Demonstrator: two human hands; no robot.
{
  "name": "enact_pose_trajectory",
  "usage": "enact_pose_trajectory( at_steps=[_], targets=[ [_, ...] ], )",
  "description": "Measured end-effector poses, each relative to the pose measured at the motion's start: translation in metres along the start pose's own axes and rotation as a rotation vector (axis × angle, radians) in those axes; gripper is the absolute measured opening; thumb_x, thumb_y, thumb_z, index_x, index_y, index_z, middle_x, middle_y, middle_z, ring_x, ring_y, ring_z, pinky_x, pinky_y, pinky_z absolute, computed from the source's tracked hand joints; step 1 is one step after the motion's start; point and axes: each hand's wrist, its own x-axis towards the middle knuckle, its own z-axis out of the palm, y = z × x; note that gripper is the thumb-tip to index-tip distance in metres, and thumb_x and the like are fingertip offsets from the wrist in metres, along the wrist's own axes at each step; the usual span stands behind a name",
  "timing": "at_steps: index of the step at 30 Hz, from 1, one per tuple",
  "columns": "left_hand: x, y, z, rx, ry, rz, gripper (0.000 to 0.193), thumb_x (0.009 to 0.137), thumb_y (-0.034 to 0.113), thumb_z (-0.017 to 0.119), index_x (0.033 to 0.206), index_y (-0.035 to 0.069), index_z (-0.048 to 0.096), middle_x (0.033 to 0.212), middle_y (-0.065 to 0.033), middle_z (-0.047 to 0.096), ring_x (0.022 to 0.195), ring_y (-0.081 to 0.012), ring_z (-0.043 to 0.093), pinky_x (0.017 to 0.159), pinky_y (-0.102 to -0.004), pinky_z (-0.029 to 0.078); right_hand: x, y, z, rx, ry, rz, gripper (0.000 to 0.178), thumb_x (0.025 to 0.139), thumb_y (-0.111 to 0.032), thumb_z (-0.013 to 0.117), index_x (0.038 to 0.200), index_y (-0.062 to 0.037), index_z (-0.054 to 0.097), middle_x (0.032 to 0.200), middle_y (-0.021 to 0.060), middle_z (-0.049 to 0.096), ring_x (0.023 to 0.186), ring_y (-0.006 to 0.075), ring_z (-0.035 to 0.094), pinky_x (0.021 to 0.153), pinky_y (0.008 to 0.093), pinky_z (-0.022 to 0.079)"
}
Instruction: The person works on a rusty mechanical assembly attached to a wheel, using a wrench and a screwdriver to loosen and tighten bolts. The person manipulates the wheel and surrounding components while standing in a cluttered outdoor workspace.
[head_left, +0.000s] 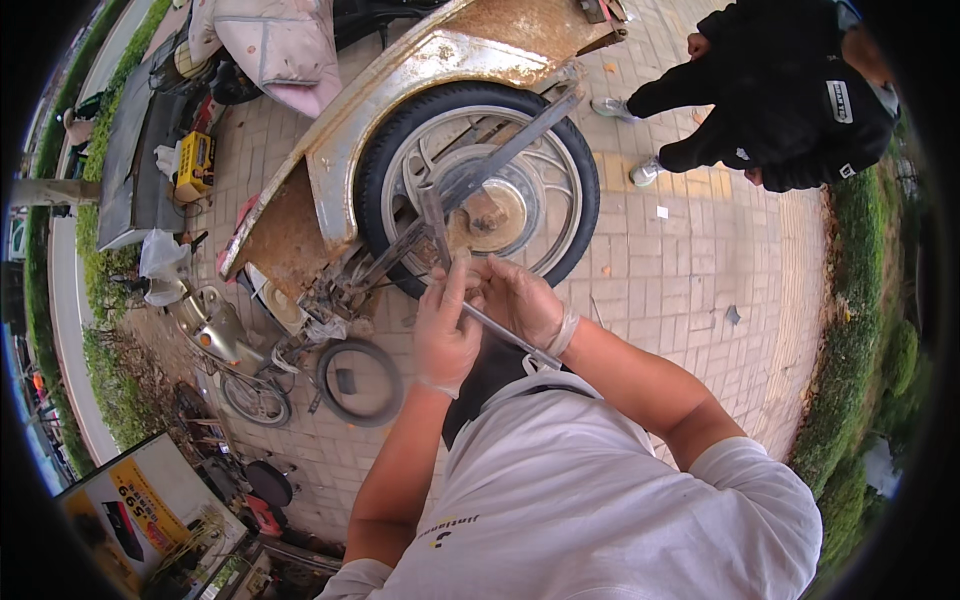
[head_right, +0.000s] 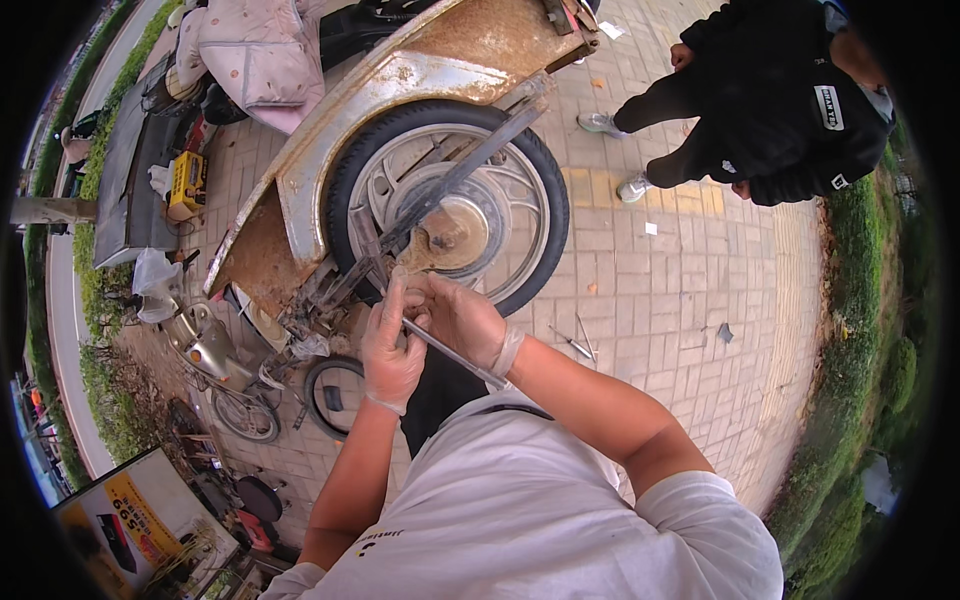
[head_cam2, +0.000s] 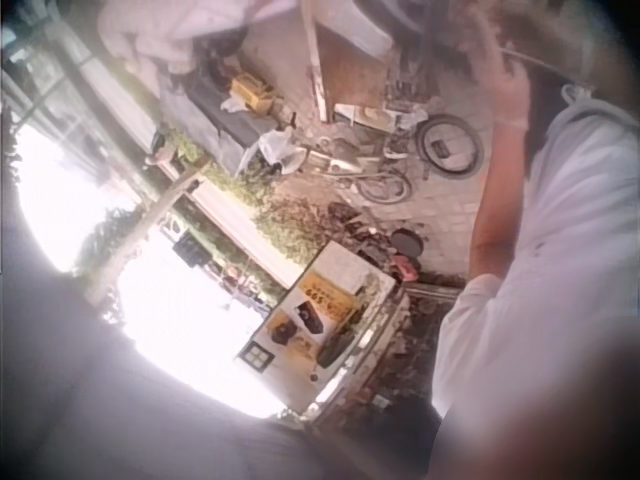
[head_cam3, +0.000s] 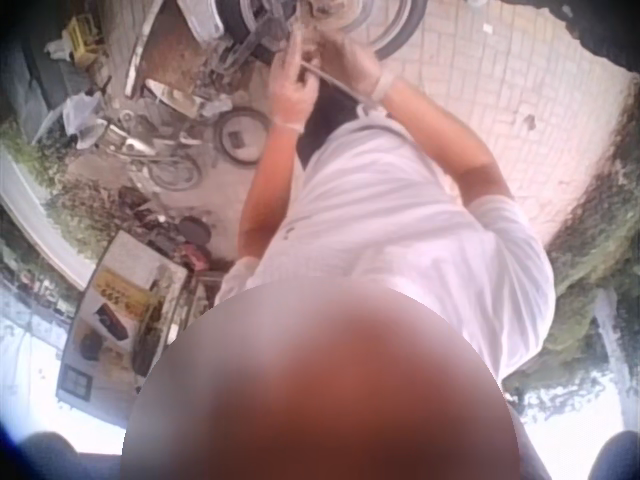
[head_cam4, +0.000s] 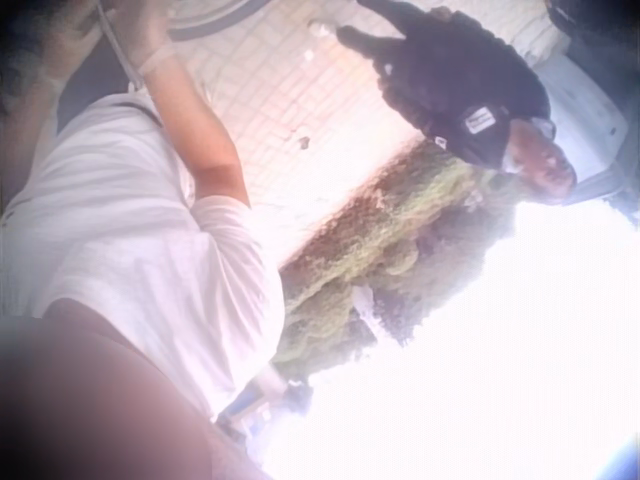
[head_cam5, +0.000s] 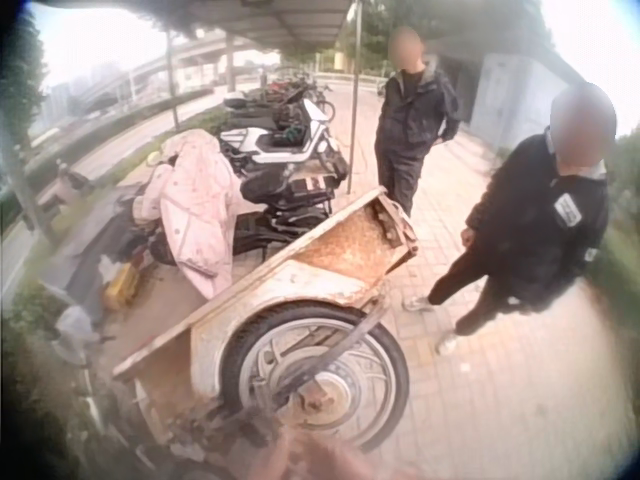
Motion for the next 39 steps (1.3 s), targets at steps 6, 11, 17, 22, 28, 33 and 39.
enact_pose_trajectory(
  at_steps=[6,11,17,22,28,33,39],
  targets=[
    [-0.003,-0.007,-0.001,0.116,-0.041,0.013,0.074,0.074,-0.014,0.06,0.142,0.008,0.04,0.09,-0.0073,0.063,0.081,-0.0223,0.057,0.076,-0.032,0.048,0.002,0.012,0.002,0.03,0.108,-0.033,0.042,0.101,-0.027,0.029,0.124,0.0019,0.049,0.117,0.0117,0.058,0.106,0.0178,0.056,0.089,0.0288,0.042],
    [-0.015,-0.014,0.005,-0.159,0.001,-0.158,0.07,0.08,-0.012,0.059,0.143,0.008,0.038,0.085,-0.0024,0.06,0.079,-0.0121,0.056,0.075,-0.0252,0.047,0.006,0.017,-0.007,0.063,0.178,0.03,0.033,0.1,-0.022,0.034,0.116,0.0003,0.053,0.112,0.0119,0.061,0.097,0.017,0.059,0.079,0.0274,0.047],
    [-0.031,-0.019,0.008,-0.561,0.258,-0.484,0.064,0.085,-0.007,0.059,0.143,0.009,0.038,0.087,-0.0002,0.059,0.078,-0.006,0.054,0.074,-0.0193,0.045,0.0,0.035,-0.02,-0.299,0.285,0.01,0.017,0.092,-0.012,0.054,0.1,-0.0004,0.064,0.088,0.0062,0.064,0.073,0.0115,0.056,0.065,0.0257,0.046],
    [-0.038,-0.02,0.003,-0.623,0.285,-0.551,0.062,0.087,-0.002,0.058,0.144,0.011,0.038,0.089,-0.0002,0.06,0.073,-0.0031,0.052,0.061,-0.0156,0.04,0.0,0.044,-0.03,-0.512,0.262,0.001,0.013,0.09,-0.01,0.061,0.096,-0.0005,0.067,0.079,0.0006,0.059,0.069,0.0076,0.05,0.06,0.023,0.04],
    [-0.044,-0.018,-0.001,-0.747,0.277,-0.731,0.058,0.09,0.003,0.058,0.144,0.011,0.037,0.096,-0.0006,0.062,0.071,-0.0014,0.051,0.053,-0.0156,0.038,0.009,0.058,-0.042,-0.24,0.226,0.142,0.014,0.091,-0.015,0.062,0.084,-0.0023,0.061,0.074,0.0029,0.055,0.06,0.0121,0.049,0.057,0.0246,0.041],
    [-0.045,-0.024,-0.001,-0.622,0.283,-0.559,0.058,0.09,0.006,0.059,0.143,0.01,0.037,0.102,-0.0014,0.062,0.073,-0.0011,0.051,0.057,-0.0149,0.039,0.02,0.067,-0.058,-0.484,0.432,0.063,0.016,0.091,-0.019,0.062,0.083,-0.0042,0.062,0.07,-0.0007,0.053,0.06,0.01,0.048,0.057,0.0254,0.042],
    [-0.047,-0.035,-0.01,-0.571,0.324,-0.507,0.057,0.09,0.007,0.06,0.143,0.01,0.039,0.104,-0.0021,0.062,0.086,-0.0029,0.052,0.076,-0.0173,0.042,0.068,0.058,-0.099,-0.978,0.839,-0.217,0.028,0.089,-0.023,0.062,0.09,0.005,0.065,0.07,0.0062,0.06,0.065,0.0141,0.053,0.062,0.0306,0.044]
  ],
)
